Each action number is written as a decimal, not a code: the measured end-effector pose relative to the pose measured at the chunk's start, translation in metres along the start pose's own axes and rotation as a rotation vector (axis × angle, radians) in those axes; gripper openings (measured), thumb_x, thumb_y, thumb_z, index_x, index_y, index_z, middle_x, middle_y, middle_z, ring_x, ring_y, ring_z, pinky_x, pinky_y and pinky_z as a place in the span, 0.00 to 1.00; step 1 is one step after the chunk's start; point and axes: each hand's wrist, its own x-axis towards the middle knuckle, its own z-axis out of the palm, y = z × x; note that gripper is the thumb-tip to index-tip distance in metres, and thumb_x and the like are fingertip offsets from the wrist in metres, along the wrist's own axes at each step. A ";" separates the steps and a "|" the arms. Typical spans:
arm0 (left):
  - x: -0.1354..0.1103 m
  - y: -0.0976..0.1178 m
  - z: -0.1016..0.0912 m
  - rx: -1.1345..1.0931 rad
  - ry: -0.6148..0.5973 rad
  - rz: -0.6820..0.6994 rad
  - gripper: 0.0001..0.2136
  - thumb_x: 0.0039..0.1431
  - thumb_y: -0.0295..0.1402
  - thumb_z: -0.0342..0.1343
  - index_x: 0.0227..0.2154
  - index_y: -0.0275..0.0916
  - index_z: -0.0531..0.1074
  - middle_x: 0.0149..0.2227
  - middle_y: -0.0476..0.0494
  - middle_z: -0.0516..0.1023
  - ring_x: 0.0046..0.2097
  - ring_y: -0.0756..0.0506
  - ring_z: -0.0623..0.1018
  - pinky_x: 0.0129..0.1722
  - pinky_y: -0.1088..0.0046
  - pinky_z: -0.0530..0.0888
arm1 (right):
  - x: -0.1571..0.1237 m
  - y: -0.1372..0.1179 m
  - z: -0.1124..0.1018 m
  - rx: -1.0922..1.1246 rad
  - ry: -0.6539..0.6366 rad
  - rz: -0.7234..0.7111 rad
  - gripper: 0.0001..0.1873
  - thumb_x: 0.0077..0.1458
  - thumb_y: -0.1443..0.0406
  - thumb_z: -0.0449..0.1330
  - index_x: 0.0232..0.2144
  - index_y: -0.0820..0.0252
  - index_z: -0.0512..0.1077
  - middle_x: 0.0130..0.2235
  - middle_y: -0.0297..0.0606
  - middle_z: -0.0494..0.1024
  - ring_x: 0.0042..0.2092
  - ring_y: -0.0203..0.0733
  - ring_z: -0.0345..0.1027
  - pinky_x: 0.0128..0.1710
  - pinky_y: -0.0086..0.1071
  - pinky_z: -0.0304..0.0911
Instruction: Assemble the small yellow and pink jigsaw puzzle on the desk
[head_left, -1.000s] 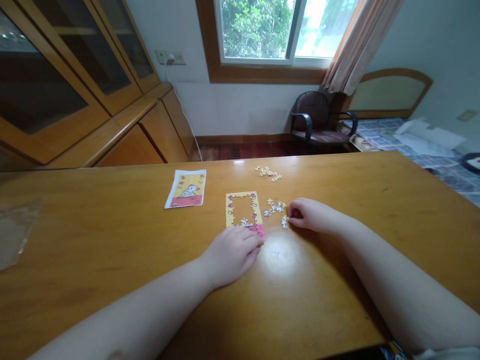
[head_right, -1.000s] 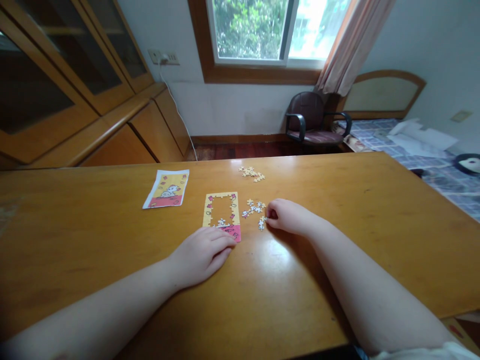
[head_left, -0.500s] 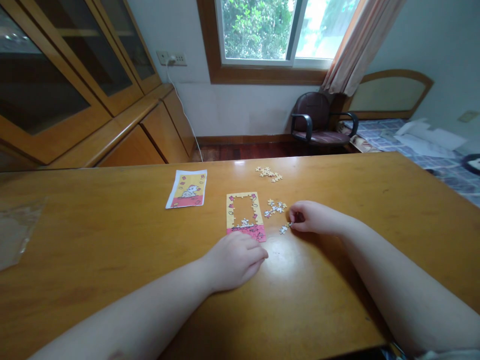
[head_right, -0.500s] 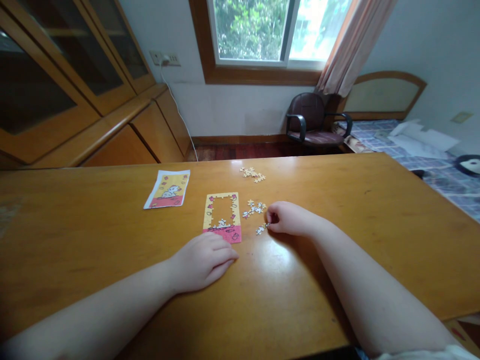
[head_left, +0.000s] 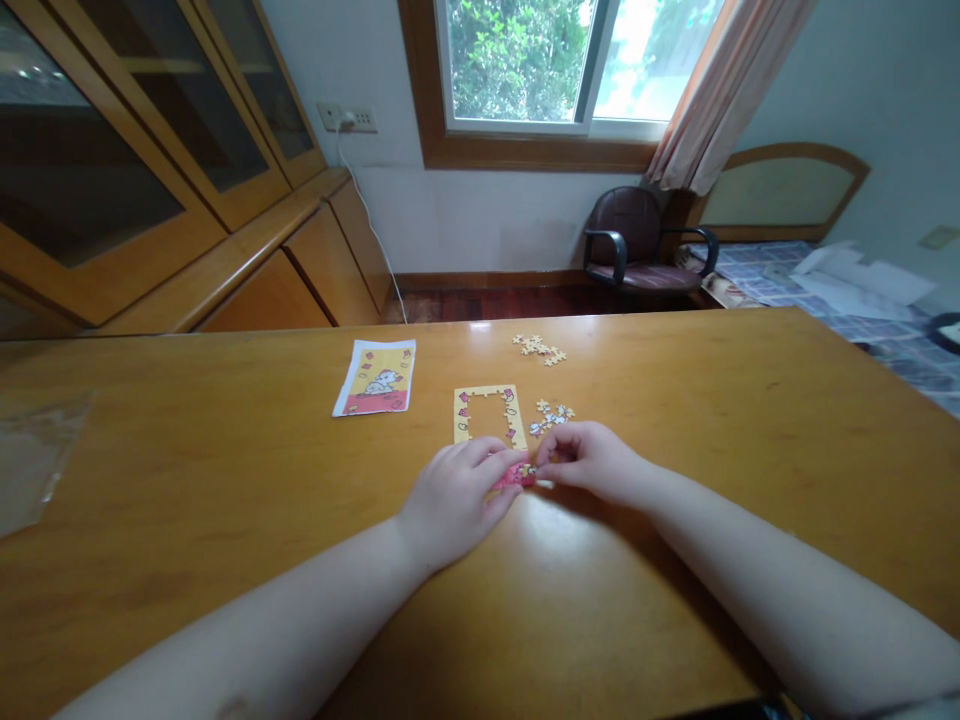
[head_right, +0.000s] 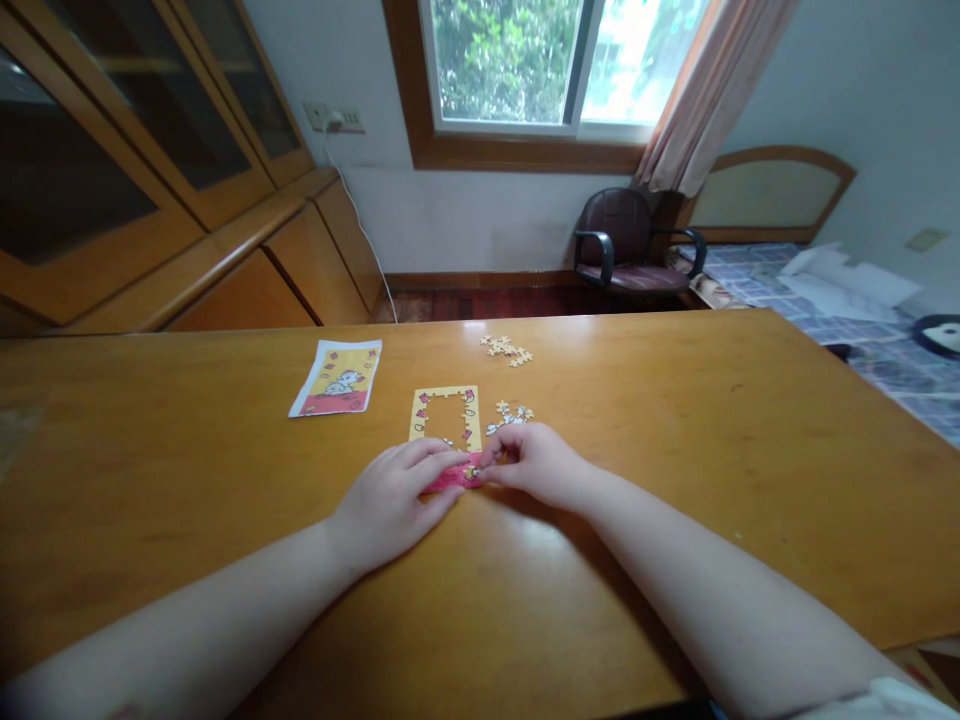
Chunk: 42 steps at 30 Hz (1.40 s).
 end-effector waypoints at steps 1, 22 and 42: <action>0.000 0.000 0.001 0.003 0.008 0.006 0.11 0.60 0.34 0.55 0.45 0.44 0.74 0.42 0.45 0.78 0.41 0.45 0.77 0.41 0.66 0.74 | 0.001 0.001 0.005 0.009 0.010 -0.006 0.12 0.43 0.58 0.67 0.27 0.61 0.74 0.25 0.32 0.74 0.26 0.33 0.61 0.27 0.28 0.58; 0.011 -0.023 -0.012 0.106 -0.124 -0.407 0.08 0.55 0.37 0.57 0.36 0.45 0.79 0.46 0.43 0.78 0.50 0.38 0.74 0.50 0.53 0.70 | 0.006 0.010 -0.006 -0.607 0.148 -0.465 0.08 0.58 0.62 0.59 0.40 0.58 0.73 0.42 0.42 0.78 0.45 0.43 0.71 0.49 0.40 0.66; 0.004 -0.015 -0.009 0.249 -0.051 -0.268 0.09 0.58 0.33 0.54 0.39 0.43 0.77 0.49 0.42 0.77 0.52 0.37 0.73 0.52 0.53 0.68 | 0.003 0.002 -0.005 -0.725 -0.076 -0.553 0.14 0.60 0.60 0.57 0.47 0.56 0.74 0.50 0.43 0.76 0.50 0.44 0.69 0.53 0.43 0.60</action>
